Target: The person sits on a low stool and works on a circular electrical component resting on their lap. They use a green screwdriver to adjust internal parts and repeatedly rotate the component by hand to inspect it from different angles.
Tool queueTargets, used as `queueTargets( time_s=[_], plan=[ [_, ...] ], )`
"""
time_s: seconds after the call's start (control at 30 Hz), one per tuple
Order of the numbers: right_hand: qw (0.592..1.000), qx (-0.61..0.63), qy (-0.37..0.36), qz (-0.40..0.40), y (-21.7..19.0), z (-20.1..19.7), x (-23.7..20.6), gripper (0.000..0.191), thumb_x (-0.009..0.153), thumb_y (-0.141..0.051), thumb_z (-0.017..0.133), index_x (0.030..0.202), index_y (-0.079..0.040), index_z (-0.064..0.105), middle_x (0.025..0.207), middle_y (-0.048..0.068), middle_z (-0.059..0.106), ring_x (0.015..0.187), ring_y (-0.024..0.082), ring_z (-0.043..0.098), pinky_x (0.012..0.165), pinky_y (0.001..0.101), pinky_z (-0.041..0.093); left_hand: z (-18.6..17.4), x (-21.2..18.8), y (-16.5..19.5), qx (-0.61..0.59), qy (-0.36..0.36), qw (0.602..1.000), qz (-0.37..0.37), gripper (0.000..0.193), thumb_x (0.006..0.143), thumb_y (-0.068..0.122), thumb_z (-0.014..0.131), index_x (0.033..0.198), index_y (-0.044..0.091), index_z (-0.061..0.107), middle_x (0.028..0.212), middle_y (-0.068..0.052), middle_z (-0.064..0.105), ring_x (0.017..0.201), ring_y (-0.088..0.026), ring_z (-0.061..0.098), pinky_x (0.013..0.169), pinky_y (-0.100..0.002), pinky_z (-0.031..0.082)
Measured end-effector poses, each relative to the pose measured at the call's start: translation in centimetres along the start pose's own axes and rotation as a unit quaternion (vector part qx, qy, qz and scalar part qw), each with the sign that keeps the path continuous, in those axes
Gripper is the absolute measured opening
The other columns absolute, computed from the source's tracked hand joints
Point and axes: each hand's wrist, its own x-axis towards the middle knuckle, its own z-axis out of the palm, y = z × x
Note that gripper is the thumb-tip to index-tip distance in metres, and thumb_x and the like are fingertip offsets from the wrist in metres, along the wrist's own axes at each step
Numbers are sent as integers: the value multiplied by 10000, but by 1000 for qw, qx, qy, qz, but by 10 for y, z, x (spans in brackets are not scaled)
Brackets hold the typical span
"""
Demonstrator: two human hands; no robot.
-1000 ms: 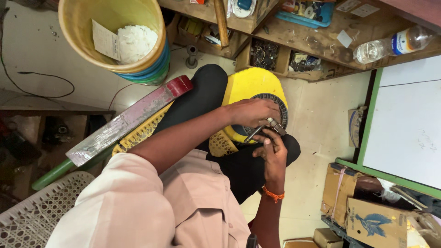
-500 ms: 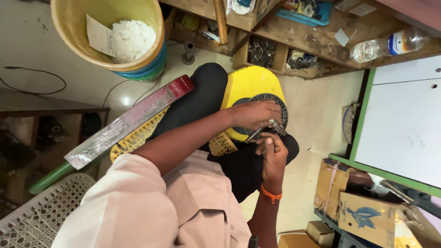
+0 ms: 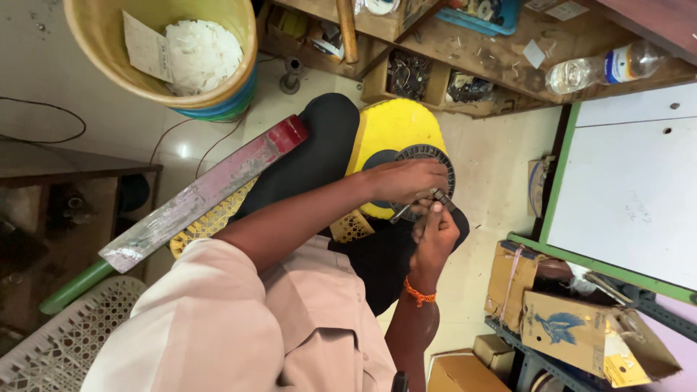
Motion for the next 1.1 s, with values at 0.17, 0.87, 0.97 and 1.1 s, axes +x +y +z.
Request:
queueTargets(
  time_s=[0.17,0.87,0.97,1.1],
  plan=[
    [996,-40,31,-78,8,10,-11,172,1059,-176,638,1022,-11,668,695,-57,506,556,16,381,496,213,280,-1,0,0,4,-4,1000,12,296,775,97,784,1050,58,681,1090,-92,634,1090,-313,613,970,-416,504],
    [962,-231,-27,-144,19,-16,-19,104,1046,-55,655,1095,6,724,871,5,639,746,57,489,660,247,405,-10,-7,8,117,-19,992,31,377,778,143,819,1138,124,709,1077,-66,623,1137,-315,580,998,-421,472],
    [964,-219,-35,-146,20,-16,-18,100,1038,-31,649,1098,14,715,924,9,667,786,55,527,692,239,433,-18,-10,8,120,-58,991,-32,388,794,84,809,1165,147,714,1103,-18,626,1118,-247,586,1003,-391,490],
    [964,-223,-41,-140,19,-13,-19,102,1040,-26,649,1098,20,718,933,26,692,805,61,555,718,237,454,-15,-9,5,100,-46,993,-46,399,776,74,820,1154,160,727,1081,-4,619,1071,-239,574,984,-377,500]
  ],
)
